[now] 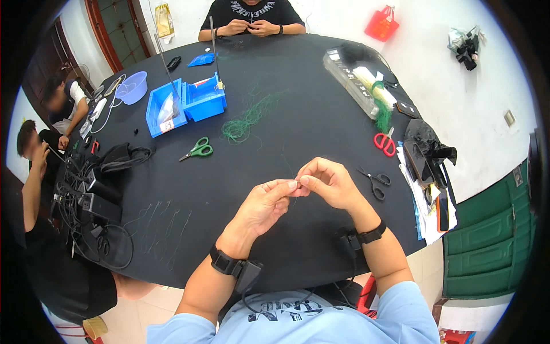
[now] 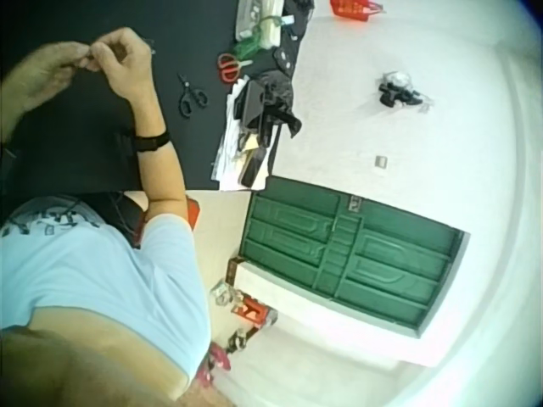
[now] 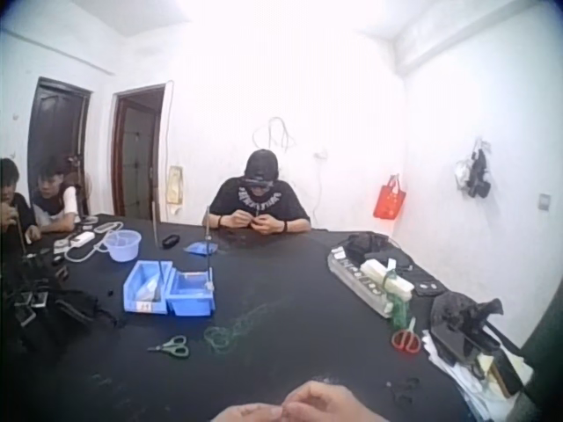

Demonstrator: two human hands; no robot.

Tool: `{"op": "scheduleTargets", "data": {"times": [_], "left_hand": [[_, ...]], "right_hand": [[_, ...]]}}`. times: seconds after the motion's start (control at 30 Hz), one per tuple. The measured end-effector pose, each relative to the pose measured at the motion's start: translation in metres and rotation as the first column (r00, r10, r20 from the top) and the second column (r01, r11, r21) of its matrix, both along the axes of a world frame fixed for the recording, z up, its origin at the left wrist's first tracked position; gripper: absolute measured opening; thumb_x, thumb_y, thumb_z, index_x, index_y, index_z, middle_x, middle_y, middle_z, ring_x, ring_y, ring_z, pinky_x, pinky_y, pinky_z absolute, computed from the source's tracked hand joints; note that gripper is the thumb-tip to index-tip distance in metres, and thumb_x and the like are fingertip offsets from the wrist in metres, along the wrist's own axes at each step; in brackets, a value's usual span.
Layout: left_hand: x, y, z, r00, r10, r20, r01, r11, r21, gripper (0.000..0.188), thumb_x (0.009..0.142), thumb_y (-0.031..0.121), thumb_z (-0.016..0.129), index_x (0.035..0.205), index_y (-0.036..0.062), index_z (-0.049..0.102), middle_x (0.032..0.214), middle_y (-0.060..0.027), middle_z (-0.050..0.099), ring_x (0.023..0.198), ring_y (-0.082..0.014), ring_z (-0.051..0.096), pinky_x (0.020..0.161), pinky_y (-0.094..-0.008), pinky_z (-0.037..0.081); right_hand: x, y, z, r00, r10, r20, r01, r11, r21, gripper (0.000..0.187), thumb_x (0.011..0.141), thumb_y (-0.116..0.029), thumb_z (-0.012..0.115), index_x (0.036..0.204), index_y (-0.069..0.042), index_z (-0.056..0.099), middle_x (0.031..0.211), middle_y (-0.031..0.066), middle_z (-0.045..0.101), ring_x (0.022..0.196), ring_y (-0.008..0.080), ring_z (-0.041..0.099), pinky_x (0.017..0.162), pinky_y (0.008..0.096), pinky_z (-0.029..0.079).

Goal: The person ties small metal components onto a length of fishing line by hand, pulling the line taut and positioning the pieces at intervals along the string.

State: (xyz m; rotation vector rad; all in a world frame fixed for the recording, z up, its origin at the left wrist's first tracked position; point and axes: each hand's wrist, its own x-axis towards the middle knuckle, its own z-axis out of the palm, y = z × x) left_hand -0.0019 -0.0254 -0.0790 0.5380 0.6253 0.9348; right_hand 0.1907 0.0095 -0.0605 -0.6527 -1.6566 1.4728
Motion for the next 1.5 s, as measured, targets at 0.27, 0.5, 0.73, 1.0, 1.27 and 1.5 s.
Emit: {"op": "scheduleTargets", "data": {"times": [0.27, 0.5, 0.73, 1.0, 1.27, 1.5], "left_hand": [[0.001, -0.002, 0.002, 0.995, 0.059, -0.076, -0.055, 0.997, 0.045, 0.016, 0.089, 0.014, 0.066, 0.096, 0.0003, 0.066, 0.084, -0.0035, 0.064, 0.056, -0.0012, 0.045, 0.05, -0.015, 0.037], [0.003, -0.002, 0.001, 0.964, 0.125, -0.233, -0.095, 0.986, 0.137, 0.017, 0.087, 0.013, 0.068, 0.097, -0.0008, 0.066, 0.084, -0.0046, 0.065, 0.055, -0.0011, 0.044, 0.049, -0.0151, 0.035], [0.001, -0.003, 0.007, 0.966, 0.195, -0.168, -0.187, 0.98, 0.063, 0.021, 0.087, 0.018, 0.068, 0.1, 0.0008, 0.065, 0.086, -0.0054, 0.067, 0.06, -0.0015, 0.044, 0.053, -0.0177, 0.034], [0.007, -0.009, 0.013, 0.975, 0.204, -0.088, -0.196, 0.976, 0.093, 0.017, 0.088, 0.012, 0.066, 0.099, -0.0007, 0.064, 0.084, -0.0051, 0.066, 0.055, -0.0011, 0.044, 0.05, -0.0162, 0.036], [0.004, -0.007, 0.013, 0.956, 0.127, -0.266, -0.099, 0.988, 0.117, 0.017, 0.086, 0.012, 0.069, 0.097, -0.001, 0.065, 0.081, -0.0076, 0.066, 0.053, -0.0019, 0.042, 0.048, -0.0159, 0.034], [0.0, -0.004, 0.016, 0.944, 0.054, -0.326, -0.026, 0.996, 0.089, 0.015, 0.085, 0.011, 0.068, 0.094, -0.0012, 0.066, 0.08, -0.0085, 0.066, 0.051, -0.0025, 0.041, 0.047, -0.0158, 0.033]], "right_hand": [[0.0, 0.0, -0.003, 1.0, -0.026, 0.008, 0.026, 1.0, -0.017, 0.009, 0.092, -0.007, 0.06, 0.092, 0.002, 0.058, 0.086, 0.0097, 0.068, 0.079, 0.0134, 0.067, 0.068, 0.0248, 0.055], [0.001, 0.0, 0.0, 0.996, -0.042, 0.074, 0.05, 0.993, -0.105, 0.013, 0.093, -0.011, 0.06, 0.091, 0.002, 0.058, 0.083, 0.0101, 0.068, 0.077, 0.0137, 0.067, 0.068, 0.025, 0.055], [0.006, 0.002, 0.007, 0.951, 0.063, 0.303, 0.106, 0.854, -0.509, 0.05, 0.098, -0.042, 0.048, 0.087, 0.004, 0.062, 0.077, 0.0147, 0.068, 0.064, 0.0181, 0.068, 0.058, 0.0281, 0.057], [-0.026, -0.009, -0.027, 0.983, 0.023, -0.18, -0.157, 0.608, -0.778, 0.044, 0.1, -0.039, 0.044, 0.106, 0.003, 0.058, 0.11, 0.022, 0.062, 0.099, 0.0277, 0.065, 0.088, 0.041, 0.053], [0.017, 0.022, -0.009, 0.793, -0.56, -0.239, 0.252, 0.659, -0.709, 0.029, 0.1, -0.026, 0.048, 0.111, -0.001, 0.058, 0.089, 0.005, 0.062, 0.075, 0.012, 0.06, 0.074, 0.0321, 0.056], [0.052, 0.034, -0.001, 0.875, -0.467, -0.127, 0.363, 0.807, -0.465, 0.028, 0.093, -0.014, 0.061, 0.113, 0.006, 0.06, 0.074, -0.0009, 0.054, 0.064, 0.0056, 0.05, 0.056, 0.0194, 0.045]]}}
